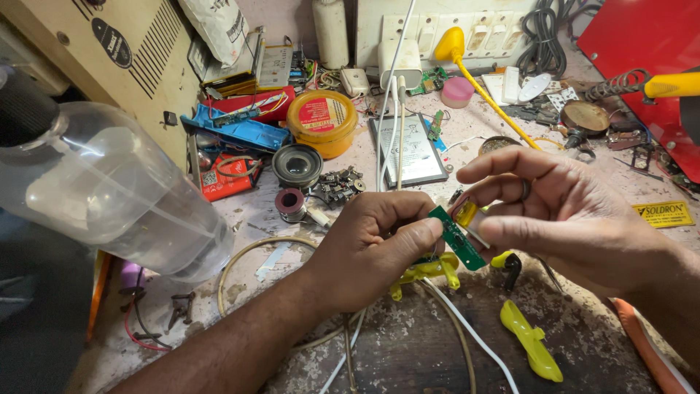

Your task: The person disassembles a small yellow plastic housing to access a green circuit board. They use a screwdriver to remove a screw, then separate the board from the casing. Finally, they use a multimeter to test continuity on the circuit board.

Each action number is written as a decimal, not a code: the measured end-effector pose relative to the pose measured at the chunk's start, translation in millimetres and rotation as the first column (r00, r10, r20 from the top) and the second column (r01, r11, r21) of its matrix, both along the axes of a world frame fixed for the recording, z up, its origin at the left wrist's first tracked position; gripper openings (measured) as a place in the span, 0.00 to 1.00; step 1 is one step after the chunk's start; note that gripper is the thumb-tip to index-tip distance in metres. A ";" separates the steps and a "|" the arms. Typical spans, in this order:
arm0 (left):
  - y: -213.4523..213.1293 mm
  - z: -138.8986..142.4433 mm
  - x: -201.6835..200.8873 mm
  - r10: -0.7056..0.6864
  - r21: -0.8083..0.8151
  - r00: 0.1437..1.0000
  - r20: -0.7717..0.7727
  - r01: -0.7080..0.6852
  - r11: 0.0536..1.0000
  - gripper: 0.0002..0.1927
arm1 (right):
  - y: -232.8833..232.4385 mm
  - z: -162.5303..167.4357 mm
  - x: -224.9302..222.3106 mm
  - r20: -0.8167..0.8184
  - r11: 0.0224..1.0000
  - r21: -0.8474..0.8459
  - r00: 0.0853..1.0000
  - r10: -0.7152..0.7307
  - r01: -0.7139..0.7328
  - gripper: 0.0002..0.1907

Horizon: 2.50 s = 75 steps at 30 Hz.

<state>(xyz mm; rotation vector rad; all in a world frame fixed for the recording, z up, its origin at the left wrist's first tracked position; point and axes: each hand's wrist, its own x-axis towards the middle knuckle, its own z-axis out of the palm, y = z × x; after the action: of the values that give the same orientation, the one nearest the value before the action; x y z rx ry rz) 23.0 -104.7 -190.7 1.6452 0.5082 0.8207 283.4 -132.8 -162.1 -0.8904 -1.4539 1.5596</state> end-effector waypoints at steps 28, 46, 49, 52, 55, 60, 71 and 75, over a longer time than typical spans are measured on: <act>0.9 -1.2 6.6 0.080 -0.129 0.997 0.003 -0.079 0.988 0.19 | -2.8 8.1 -9.1 -0.059 0.987 0.059 0.986 0.156 -0.153 0.39; 1.4 0.1 3.8 -0.007 -0.102 0.996 0.088 0.015 0.995 0.09 | -1.9 10.8 -8.7 -0.104 0.985 0.145 0.988 0.111 -0.095 0.39; 1.9 -1.3 3.5 -0.021 -0.104 0.992 0.121 0.033 0.994 0.08 | -1.7 8.6 -8.3 -0.099 0.991 0.123 0.993 0.068 -0.055 0.40; 2.7 -2.4 3.8 0.004 -0.088 0.996 0.093 0.004 0.996 0.08 | -1.2 8.0 -7.2 -0.097 0.990 0.127 0.993 0.065 -0.052 0.41; 3.3 -3.5 3.6 0.032 -0.076 0.999 0.043 -0.029 0.997 0.08 | -1.4 8.7 -7.5 -0.091 0.989 0.138 0.993 0.071 -0.058 0.41; 2.7 -2.3 9.1 0.023 -0.102 0.986 0.164 -0.007 0.995 0.10 | -2.4 10.8 -9.4 -0.139 0.989 0.132 0.987 0.080 -0.061 0.40; -0.8 9.8 3.5 0.014 -0.146 0.986 0.166 0.011 0.989 0.22 | 0.6 10.2 -10.8 -0.136 0.992 0.124 0.990 0.035 -0.018 0.38; -2.4 6.1 5.4 0.138 -0.015 0.986 0.099 -0.137 0.990 0.27 | 2.1 9.8 -10.5 -0.127 0.989 0.144 0.991 0.047 -0.029 0.36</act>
<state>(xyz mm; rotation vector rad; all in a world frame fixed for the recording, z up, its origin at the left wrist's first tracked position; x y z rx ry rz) 28.5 -107.0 -184.6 1.5662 0.5590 0.9963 272.9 -130.7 -152.3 -0.6693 -1.4746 1.4928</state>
